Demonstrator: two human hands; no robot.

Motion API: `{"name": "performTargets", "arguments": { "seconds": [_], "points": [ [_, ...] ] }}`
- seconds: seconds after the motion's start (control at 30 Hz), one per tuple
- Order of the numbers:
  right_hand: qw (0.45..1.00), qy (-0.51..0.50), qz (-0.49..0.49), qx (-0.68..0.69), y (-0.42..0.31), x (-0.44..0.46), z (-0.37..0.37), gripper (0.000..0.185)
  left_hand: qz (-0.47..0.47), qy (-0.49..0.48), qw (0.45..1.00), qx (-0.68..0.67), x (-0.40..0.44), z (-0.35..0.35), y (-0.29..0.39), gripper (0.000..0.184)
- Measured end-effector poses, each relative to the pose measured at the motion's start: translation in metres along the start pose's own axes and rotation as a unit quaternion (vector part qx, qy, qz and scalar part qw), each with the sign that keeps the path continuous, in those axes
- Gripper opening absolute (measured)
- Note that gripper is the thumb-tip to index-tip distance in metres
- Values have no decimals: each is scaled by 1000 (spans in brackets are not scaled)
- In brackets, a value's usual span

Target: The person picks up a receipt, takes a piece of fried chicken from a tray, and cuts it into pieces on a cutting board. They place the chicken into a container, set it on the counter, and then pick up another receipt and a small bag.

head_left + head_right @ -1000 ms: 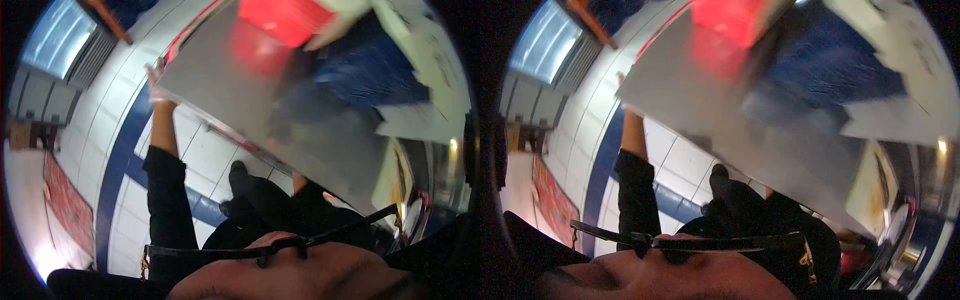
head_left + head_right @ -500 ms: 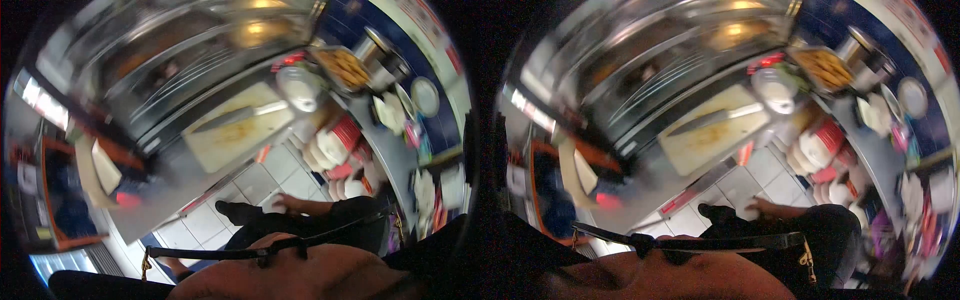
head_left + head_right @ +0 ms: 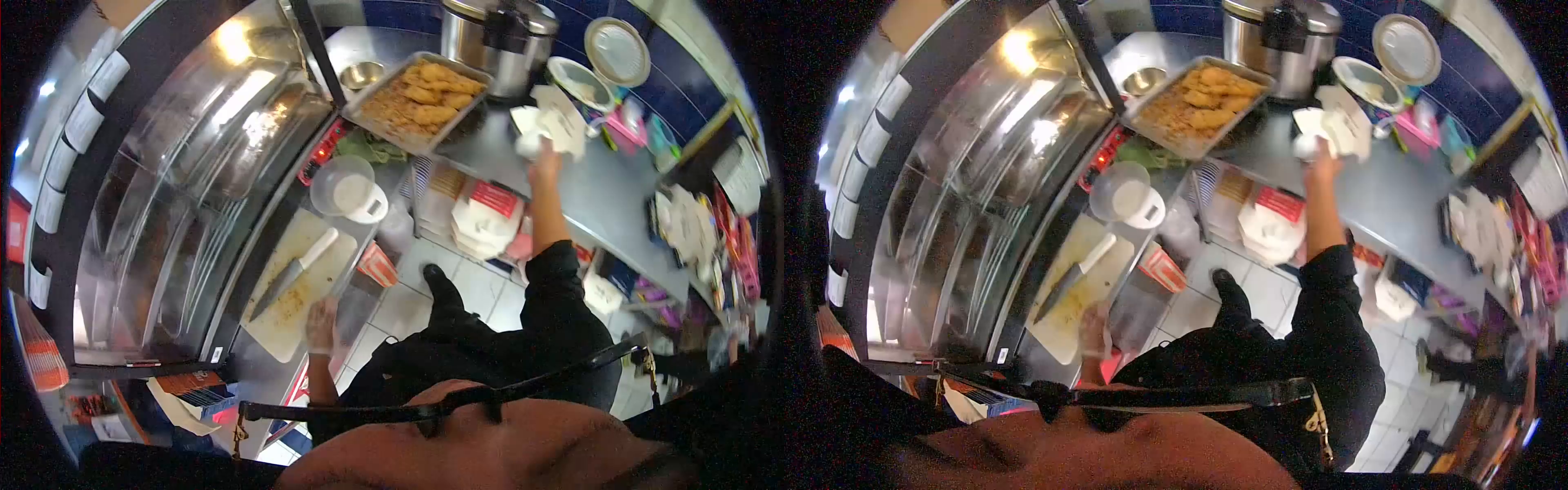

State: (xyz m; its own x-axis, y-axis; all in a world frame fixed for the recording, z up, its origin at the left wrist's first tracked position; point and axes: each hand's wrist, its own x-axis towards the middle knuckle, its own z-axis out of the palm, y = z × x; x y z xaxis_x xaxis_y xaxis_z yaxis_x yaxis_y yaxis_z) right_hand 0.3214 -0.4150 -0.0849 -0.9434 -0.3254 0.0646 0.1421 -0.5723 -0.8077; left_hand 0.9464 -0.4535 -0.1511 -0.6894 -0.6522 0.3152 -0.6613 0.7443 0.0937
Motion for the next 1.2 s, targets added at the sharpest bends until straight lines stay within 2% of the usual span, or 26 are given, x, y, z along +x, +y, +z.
{"name": "performTargets", "arguments": {
  "seconds": [0.03,0.07,0.1,0.17,0.2,0.23,0.27,0.3,0.33,0.4,0.43,0.47,0.5,0.53,0.6,0.63,0.7,0.73,0.77,0.83,0.87,0.9,0.97,1.03,1.13,1.2],
  "points": [
    [997,3,-82,-9,13,39,-2,45,-107,-29,984,-141,51,-9,0,34],
    [991,119,-50,-37,25,78,0,49,-207,-52,935,-282,98,-15,2,32],
    [970,233,-20,-67,36,120,0,54,-190,1,936,-297,149,-32,16,30],
    [941,279,36,-190,78,194,-34,69,-98,91,939,-316,245,-28,38,29],
    [949,226,103,-193,79,198,-32,68,-26,125,939,-318,287,-17,46,30],
    [951,173,167,-195,79,201,-33,68,-6,80,963,-257,334,-20,61,30],
    [950,173,170,-197,95,221,-50,68,13,32,980,-197,379,-26,79,31],
    [900,114,132,-399,121,250,-84,63,131,43,988,-66,422,-25,91,29],
    [808,49,88,-581,136,265,-106,59,247,51,966,64,461,-21,103,26],
    [718,105,-59,-686,107,223,-64,62,-14,-23,993,-116,529,-6,136,28],
    [656,146,-124,-730,84,194,-34,64,-16,-33,993,-115,553,8,134,28],
    [714,152,-97,-677,66,176,-9,57,90,-89,992,14,573,26,129,31],
    [712,152,-90,-680,65,166,-8,57,196,-143,960,140,592,47,123,35],
    [748,129,-139,-636,64,158,-8,52,199,-147,959,140,611,77,113,35],
    [797,90,-200,-563,63,148,-15,42,101,-280,953,63,637,130,94,34],
    [797,91,-198,-563,62,142,-20,42,102,-282,952,64,637,109,99,34],
    [795,67,-158,-581,56,129,-26,39,267,-306,910,79,628,61,104,43],
    [808,75,-128,-571,53,125,-25,36,107,-350,931,15,624,53,112,41],
    [807,73,-128,-571,51,122,-22,36,105,-351,930,14,622,56,111,41],
    [834,96,-119,-530,44,113,-15,34,68,-245,967,-29,619,81,104,50],
    [833,95,-120,-532,42,109,-12,34,42,-285,957,-44,626,107,99,71],
    [842,95,-119,-518,40,107,-9,32,42,-285,957,-47,625,95,103,71],
    [849,95,-119,-506,36,104,-4,31,-28,-364,929,-51,627,60,116,73],
    [865,74,-126,-479,33,102,-1,30,17,-331,937,-109,627,108,97,74],
    [879,71,-102,-461,28,98,9,28,2,-397,917,-47,622,130,86,67],
    [893,60,-90,-437,23,97,11,28,255,-162,952,-47,605,131,78,47]
  ]
}}
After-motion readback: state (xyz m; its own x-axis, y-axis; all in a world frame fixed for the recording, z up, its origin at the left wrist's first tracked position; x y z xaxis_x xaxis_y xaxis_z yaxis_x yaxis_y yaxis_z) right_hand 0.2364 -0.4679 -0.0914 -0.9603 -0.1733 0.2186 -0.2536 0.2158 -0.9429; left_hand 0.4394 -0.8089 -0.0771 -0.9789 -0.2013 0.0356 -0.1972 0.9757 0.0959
